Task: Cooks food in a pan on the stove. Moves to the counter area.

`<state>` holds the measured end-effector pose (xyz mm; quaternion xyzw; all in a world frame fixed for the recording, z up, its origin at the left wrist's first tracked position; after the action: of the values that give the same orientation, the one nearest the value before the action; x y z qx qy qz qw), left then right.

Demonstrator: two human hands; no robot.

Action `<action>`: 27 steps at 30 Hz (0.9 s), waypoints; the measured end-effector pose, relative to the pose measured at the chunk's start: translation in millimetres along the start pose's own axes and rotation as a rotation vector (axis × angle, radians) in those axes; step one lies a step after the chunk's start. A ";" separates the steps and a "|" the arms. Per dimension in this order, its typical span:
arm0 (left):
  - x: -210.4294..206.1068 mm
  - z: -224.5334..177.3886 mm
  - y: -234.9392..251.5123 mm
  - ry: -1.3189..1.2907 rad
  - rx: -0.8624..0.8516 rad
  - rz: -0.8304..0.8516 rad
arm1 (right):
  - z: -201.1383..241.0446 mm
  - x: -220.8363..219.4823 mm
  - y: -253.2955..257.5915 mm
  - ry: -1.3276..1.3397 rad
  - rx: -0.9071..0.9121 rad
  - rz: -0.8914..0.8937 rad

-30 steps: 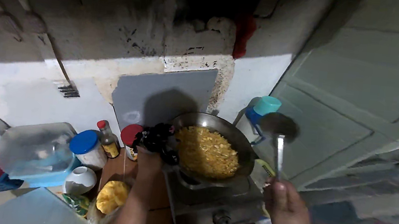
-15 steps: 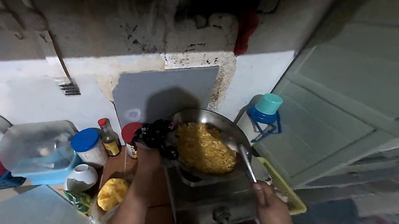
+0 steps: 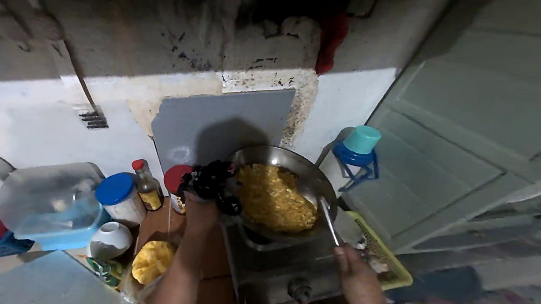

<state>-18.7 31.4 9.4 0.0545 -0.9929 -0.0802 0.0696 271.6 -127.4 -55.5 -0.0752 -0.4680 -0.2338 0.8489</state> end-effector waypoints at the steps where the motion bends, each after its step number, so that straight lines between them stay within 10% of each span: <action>1: 0.4 1.2 0.8 -0.002 -0.004 -0.001 | -1.1 0.6 0.2 0.015 0.015 -0.033; 5: 2.1 -1.8 -1.1 0.052 0.026 0.013 | 1.6 3.2 -3.6 0.164 0.087 -0.257; 9: -0.2 0.3 0.1 0.017 0.049 0.005 | 2.8 1.1 0.2 0.012 -0.006 -0.004; 13: 2.0 -5.4 -1.9 0.095 0.061 0.022 | 10.0 4.0 -2.9 0.171 0.081 -0.246; 17: -1.3 -5.5 -1.7 0.123 0.077 0.027 | 8.2 -0.5 0.5 0.032 0.006 0.012; 21: -0.6 -2.2 -1.0 -0.021 0.062 0.010 | 7.8 -0.7 -5.4 0.200 0.077 -0.245; 27: -2.4 -1.8 2.1 0.048 0.071 0.011 | 5.8 -2.8 -4.5 0.088 0.037 -0.111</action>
<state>-16.3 33.6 11.2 0.0531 -0.9934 -0.0433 0.0921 263.7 -128.4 -55.1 -0.0229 -0.4379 -0.2749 0.8556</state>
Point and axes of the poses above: each hand's wrist, its own y-axis towards the middle knuckle, its own x-axis out of the back of the hand, z = x × y, the point moved 2 cm from there along y, towards the middle knuckle, and after that the axes turned 9 degrees about -y, right-handed, at the moved point
